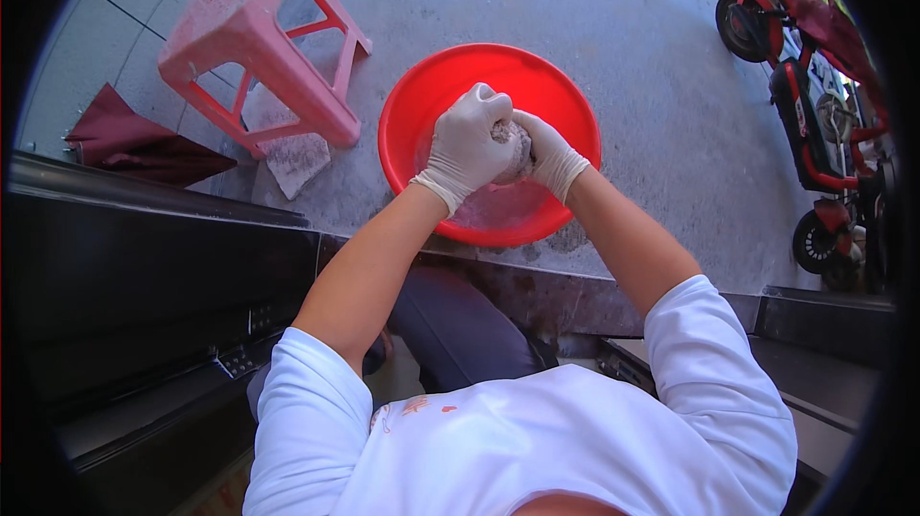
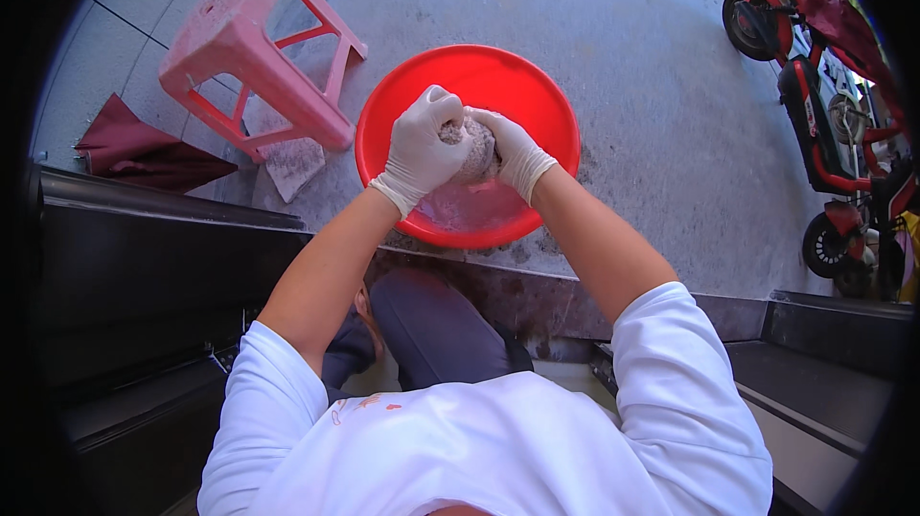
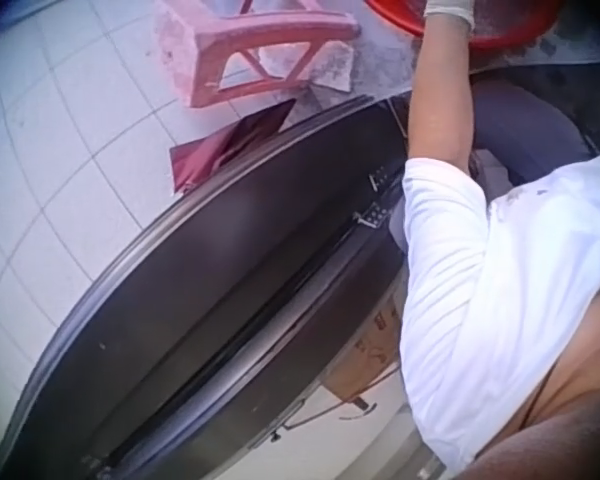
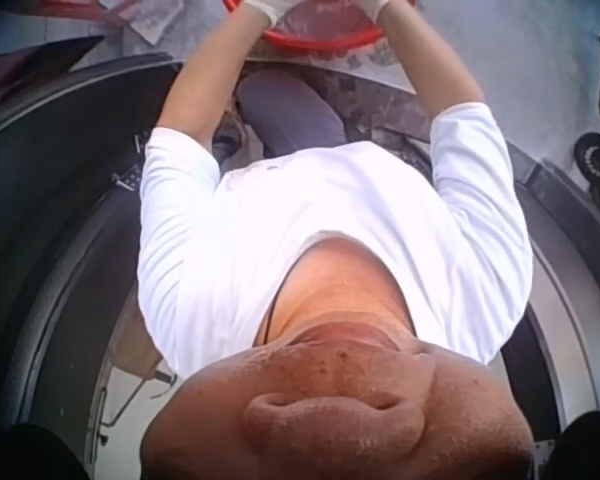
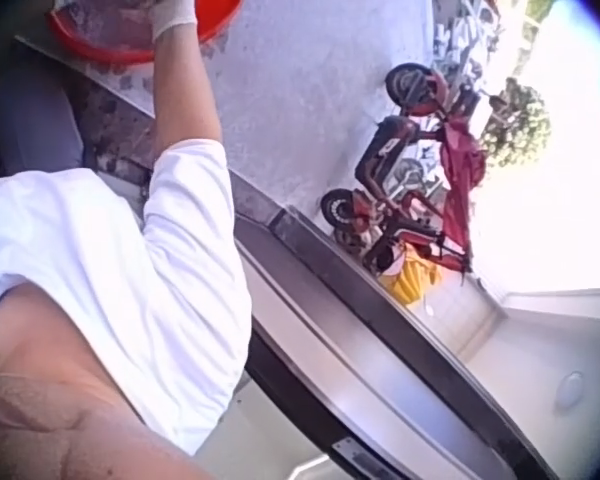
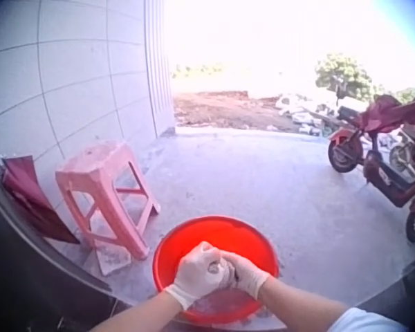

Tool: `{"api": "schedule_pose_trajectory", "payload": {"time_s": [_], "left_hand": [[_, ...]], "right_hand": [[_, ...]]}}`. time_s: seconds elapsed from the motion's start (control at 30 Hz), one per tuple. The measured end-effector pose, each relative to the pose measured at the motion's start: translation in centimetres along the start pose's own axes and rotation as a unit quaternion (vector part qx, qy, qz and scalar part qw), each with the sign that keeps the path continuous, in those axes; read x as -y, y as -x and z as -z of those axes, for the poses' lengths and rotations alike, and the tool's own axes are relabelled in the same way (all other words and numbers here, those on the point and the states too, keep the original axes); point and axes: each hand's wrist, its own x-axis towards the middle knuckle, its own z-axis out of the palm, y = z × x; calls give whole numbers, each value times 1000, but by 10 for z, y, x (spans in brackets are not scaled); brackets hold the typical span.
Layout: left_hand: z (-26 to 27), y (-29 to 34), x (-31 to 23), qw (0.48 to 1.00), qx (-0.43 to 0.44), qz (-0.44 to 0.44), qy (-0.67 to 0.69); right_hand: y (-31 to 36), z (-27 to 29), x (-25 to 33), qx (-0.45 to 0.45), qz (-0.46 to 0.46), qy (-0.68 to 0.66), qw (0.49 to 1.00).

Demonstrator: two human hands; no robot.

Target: Wring out a cleaning cloth in a bucket of water and wipe down a metal door.

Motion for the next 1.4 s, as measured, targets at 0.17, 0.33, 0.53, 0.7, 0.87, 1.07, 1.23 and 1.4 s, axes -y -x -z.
{"api": "schedule_pose_trajectory", "payload": {"time_s": [0.17,0.33,0.53,0.7,0.87,1.07,1.23,1.4], "left_hand": [[5,5,0,993,49,-96,40],[4,37,5,997,-33,43,57],[5,30,1,541,75,548,634],[-41,35,17,300,-58,358,882],[-47,25,3,608,-254,481,578],[-32,20,-15,898,-254,309,185],[-26,12,-19,940,-263,195,93],[-32,8,-39,972,-214,-26,-89]], "right_hand": [[36,-12,-2,-49,53,9,997],[46,-12,23,-94,277,192,937],[77,-42,22,-51,556,553,619],[90,-78,1,32,614,635,469],[50,-11,-8,-116,332,75,933],[51,-22,-12,-83,242,-70,964],[56,-30,-13,-24,236,-46,970],[41,5,-9,36,179,-92,979]]}}
